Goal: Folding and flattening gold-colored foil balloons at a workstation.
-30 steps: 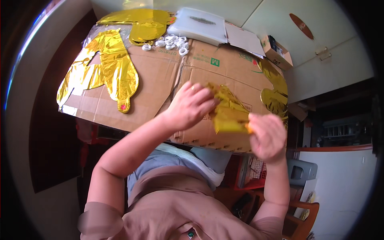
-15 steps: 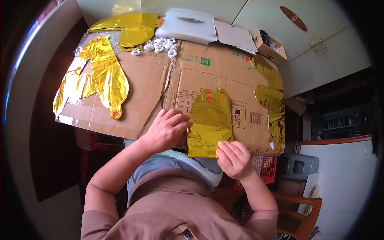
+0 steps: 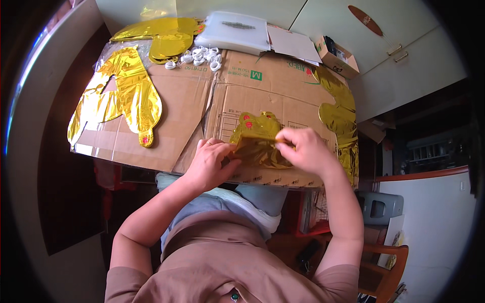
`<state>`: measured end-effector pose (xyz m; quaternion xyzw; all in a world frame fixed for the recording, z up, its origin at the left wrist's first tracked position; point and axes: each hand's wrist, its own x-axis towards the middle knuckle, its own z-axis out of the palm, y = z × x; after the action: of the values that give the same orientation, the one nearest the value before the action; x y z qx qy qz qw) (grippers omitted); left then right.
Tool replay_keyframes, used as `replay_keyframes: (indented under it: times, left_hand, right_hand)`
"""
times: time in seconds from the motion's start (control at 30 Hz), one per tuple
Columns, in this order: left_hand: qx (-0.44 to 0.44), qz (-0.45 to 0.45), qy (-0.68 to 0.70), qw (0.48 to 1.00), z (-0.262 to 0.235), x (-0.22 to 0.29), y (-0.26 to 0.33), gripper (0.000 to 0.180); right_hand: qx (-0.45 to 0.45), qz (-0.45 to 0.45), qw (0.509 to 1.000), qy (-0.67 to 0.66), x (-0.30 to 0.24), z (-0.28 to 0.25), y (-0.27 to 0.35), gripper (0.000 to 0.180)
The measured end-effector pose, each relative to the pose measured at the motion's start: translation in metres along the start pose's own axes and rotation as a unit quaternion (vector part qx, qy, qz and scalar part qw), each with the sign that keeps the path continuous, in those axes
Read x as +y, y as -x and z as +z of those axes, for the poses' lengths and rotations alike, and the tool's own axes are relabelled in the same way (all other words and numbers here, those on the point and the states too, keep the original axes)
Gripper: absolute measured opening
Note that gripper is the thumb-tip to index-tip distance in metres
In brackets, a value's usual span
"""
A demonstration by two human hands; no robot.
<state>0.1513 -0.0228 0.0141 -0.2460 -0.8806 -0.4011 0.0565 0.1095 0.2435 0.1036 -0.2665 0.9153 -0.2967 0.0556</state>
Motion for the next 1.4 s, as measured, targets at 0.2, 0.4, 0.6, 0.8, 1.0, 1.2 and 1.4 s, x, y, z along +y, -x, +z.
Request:
replay_keyframes:
  times: [0.2,0.4,0.6,0.8,1.0,1.2,1.4]
  left_hand:
    - [0.038,-0.088,-0.005,0.995,0.008,0.004,0.003,0.06]
    - [0.051,-0.103,-0.035,0.993,0.011,0.008,0.009,0.072]
    - [0.061,-0.079,-0.03,0.995,0.016,0.008,0.017,0.073]
    - [0.077,-0.075,0.0,0.994,0.019,0.006,0.025,0.073]
    - [0.065,-0.082,-0.012,0.994,0.02,0.009,0.026,0.074]
    - [0.07,-0.069,-0.009,0.995,0.021,0.007,0.028,0.076]
    - [0.065,-0.071,-0.004,0.995,0.02,0.009,0.03,0.076]
  right_hand:
    - [-0.107,0.062,0.992,0.001,0.027,0.003,-0.054,0.02]
    - [-0.054,0.014,0.997,0.044,0.041,0.03,-0.054,0.02]
    - [0.089,-0.068,0.992,0.057,0.052,0.064,-0.038,0.019]
    - [0.132,-0.102,0.982,0.087,0.045,0.07,-0.036,0.022]
    - [0.074,0.037,0.99,-0.115,0.044,0.056,-0.023,0.039]
    - [-0.041,0.235,0.918,-0.316,0.053,0.023,-0.009,0.043]
    - [-0.016,0.272,0.882,-0.385,0.05,0.018,0.022,0.043]
